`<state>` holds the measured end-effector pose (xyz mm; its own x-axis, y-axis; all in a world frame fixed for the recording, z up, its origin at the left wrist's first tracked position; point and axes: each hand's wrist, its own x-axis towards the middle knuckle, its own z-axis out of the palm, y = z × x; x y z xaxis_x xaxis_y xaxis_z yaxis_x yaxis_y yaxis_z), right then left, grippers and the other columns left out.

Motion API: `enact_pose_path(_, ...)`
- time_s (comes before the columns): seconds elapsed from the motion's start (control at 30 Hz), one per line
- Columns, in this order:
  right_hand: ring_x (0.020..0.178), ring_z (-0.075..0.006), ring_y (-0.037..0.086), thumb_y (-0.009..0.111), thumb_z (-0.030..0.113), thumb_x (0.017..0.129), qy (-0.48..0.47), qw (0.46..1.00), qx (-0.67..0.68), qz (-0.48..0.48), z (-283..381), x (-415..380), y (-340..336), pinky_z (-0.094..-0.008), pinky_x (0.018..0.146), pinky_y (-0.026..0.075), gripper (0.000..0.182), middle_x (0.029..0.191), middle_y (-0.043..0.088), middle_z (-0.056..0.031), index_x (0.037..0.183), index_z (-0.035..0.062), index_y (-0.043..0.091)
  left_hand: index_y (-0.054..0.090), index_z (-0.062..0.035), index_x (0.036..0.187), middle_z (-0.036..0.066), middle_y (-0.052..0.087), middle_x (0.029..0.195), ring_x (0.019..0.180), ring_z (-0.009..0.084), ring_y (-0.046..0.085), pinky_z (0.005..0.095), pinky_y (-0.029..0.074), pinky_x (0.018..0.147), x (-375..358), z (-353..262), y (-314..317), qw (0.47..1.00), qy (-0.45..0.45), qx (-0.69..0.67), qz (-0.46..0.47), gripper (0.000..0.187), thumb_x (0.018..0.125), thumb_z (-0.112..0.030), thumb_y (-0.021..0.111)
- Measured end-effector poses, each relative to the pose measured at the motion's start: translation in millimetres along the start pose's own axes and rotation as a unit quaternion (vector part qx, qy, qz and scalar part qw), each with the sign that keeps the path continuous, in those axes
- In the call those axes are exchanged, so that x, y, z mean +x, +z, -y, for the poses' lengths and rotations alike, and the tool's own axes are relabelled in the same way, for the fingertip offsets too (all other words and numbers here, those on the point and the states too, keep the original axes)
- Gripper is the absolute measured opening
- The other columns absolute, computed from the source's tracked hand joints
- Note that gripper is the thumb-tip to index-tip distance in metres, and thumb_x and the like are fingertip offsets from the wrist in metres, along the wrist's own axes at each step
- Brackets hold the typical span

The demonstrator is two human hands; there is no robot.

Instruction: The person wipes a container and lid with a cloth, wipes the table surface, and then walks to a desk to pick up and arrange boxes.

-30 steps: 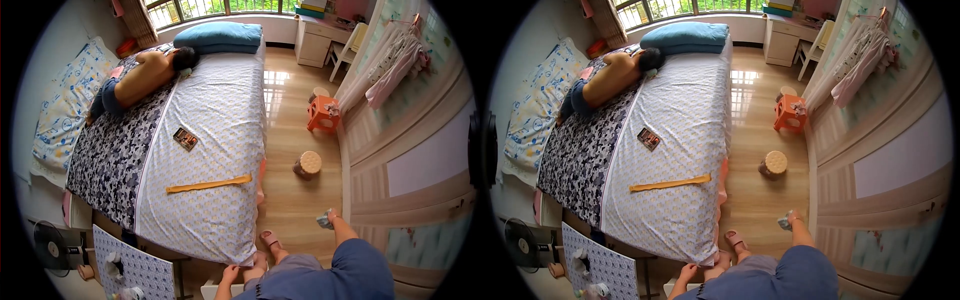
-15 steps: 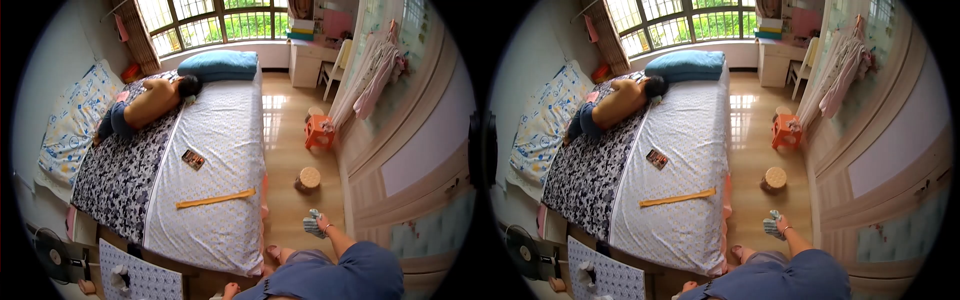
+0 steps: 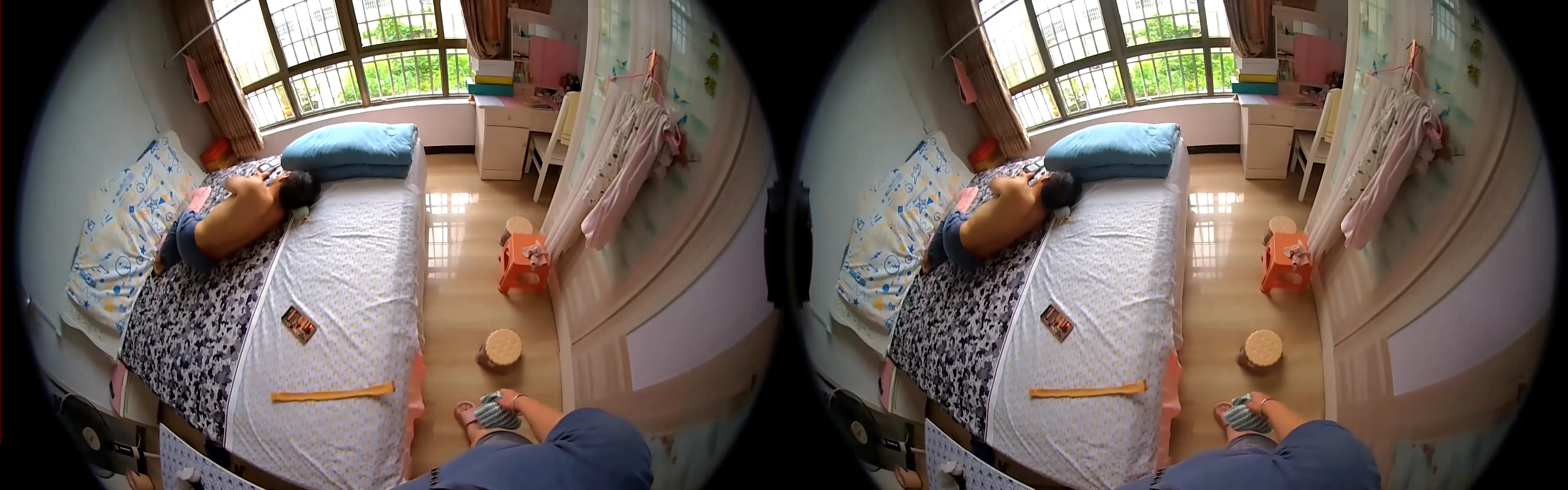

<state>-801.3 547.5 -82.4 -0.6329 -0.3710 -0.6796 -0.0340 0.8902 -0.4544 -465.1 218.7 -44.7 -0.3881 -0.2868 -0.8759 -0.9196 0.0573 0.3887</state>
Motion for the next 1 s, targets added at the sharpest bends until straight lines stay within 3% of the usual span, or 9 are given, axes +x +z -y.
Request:
enact_pose_path(0.13,0.092,-0.0335,0.055,0.057,0.028,0.074,0.024,0.995,0.037,-0.084,-18,24,-75,-0.0371,0.077,0.045,0.041,0.098,0.056,-0.0228,0.101,-0.0021,0.052,0.058,0.001,0.085,0.009,0.058,0.067,0.051,0.0149,0.055,0.0263,0.044,0.047,31,-51,9,0.996,0.045,-0.08,-0.002,0.022,0.081,-0.019,0.049)
enact_pose_path(0.3,0.091,-0.0346,0.055,0.056,0.026,0.072,0.103,0.985,0.136,-0.036,-24,21,-147,-0.0381,0.077,0.045,0.039,0.098,0.056,-0.0229,0.101,-0.0014,0.054,0.056,0.0005,0.086,0.008,0.059,0.07,0.054,0.0144,0.055,0.0248,0.044,0.048,26,-195,14,0.973,0.117,-0.184,-0.077,0.02,0.082,-0.018,0.048)
enact_pose_path(0.4,0.087,-0.0338,0.057,0.054,0.028,0.071,0.086,0.995,0.042,-0.033,-71,68,-124,-0.0384,0.074,0.046,0.038,0.094,0.058,-0.0227,0.095,-0.0021,0.057,0.055,-0.0001,0.093,0.009,0.06,0.081,0.064,0.0172,0.058,0.0282,0.049,0.055,25,-234,21,0.966,0.157,-0.193,-0.065,0.024,0.083,-0.021,0.049)
enact_pose_path(0.5,0.081,-0.0311,0.059,0.053,0.034,0.071,0.066,0.998,-0.006,0.012,-76,76,-121,-0.0363,0.07,0.047,0.04,0.086,0.06,-0.0214,0.086,-0.0023,0.061,0.055,-0.0028,0.092,0.008,0.061,0.078,0.062,0.0184,0.059,0.0298,0.047,0.054,61,-217,21,0.99,0.063,-0.128,-0.012,0.023,0.083,-0.023,0.048)
enact_pose_path(0.6,0.074,-0.0273,0.06,0.055,0.044,0.068,0.02,0.996,-0.014,0.091,-61,77,-133,-0.0335,0.066,0.047,0.048,0.077,0.062,-0.0181,0.08,-0.0015,0.062,0.056,-0.0031,0.098,0.008,0.062,0.078,0.063,0.0203,0.06,0.0336,0.048,0.059,117,-173,10,0.962,0.159,0.223,-0.01,0.029,0.082,-0.026,0.048)
enact_pose_path(0.67,0.066,-0.0244,0.059,0.052,0.06,0.064,0.019,0.992,0.037,0.116,-54,82,-151,-0.032,0.063,0.047,0.062,0.071,0.061,-0.0149,0.078,0.0007,0.063,0.056,-0.0026,0.096,0.008,0.062,0.077,0.062,0.0205,0.06,0.0337,0.048,0.057,138,-197,4,0.972,0.1,0.212,-0.001,0.028,0.08,-0.024,0.048)
enact_pose_path(0.87,0.095,-0.0292,0.055,0.051,0.07,0.061,0.05,0.992,0.115,-0.025,-35,167,-230,-0.0327,0.08,0.043,0.081,0.102,0.058,-0.0189,0.099,-0.001,0.059,0.059,-0.0012,0.091,0.009,0.063,0.073,0.059,0.0212,0.059,0.0339,0.048,0.054,222,-321,-17,0.983,0.065,0.169,0.016,0.026,0.075,-0.019,0.05)
enact_pose_path(0.93,0.107,-0.0307,0.048,0.05,0.07,0.062,0.097,0.986,0.115,0.069,-16,202,-273,-0.0328,0.088,0.038,0.087,0.115,0.05,-0.0213,0.109,-0.0027,0.053,0.06,-0.0008,0.089,0.01,0.063,0.072,0.058,0.0214,0.059,0.034,0.048,0.053,256,-376,-32,0.979,0.083,0.184,0.018,0.025,0.073,-0.017,0.05)
enact_pose_path(1.0,0.107,-0.0315,0.048,0.051,0.068,0.063,0.052,0.994,0.074,0.056,-4,236,-301,-0.0332,0.089,0.037,0.084,0.114,0.05,-0.0219,0.108,-0.0028,0.054,0.061,-0.0003,0.087,0.01,0.063,0.071,0.057,0.0216,0.059,0.0341,0.047,0.051,288,-434,-52,0.974,0.112,0.198,0.013,0.025,0.071,-0.015,0.051)
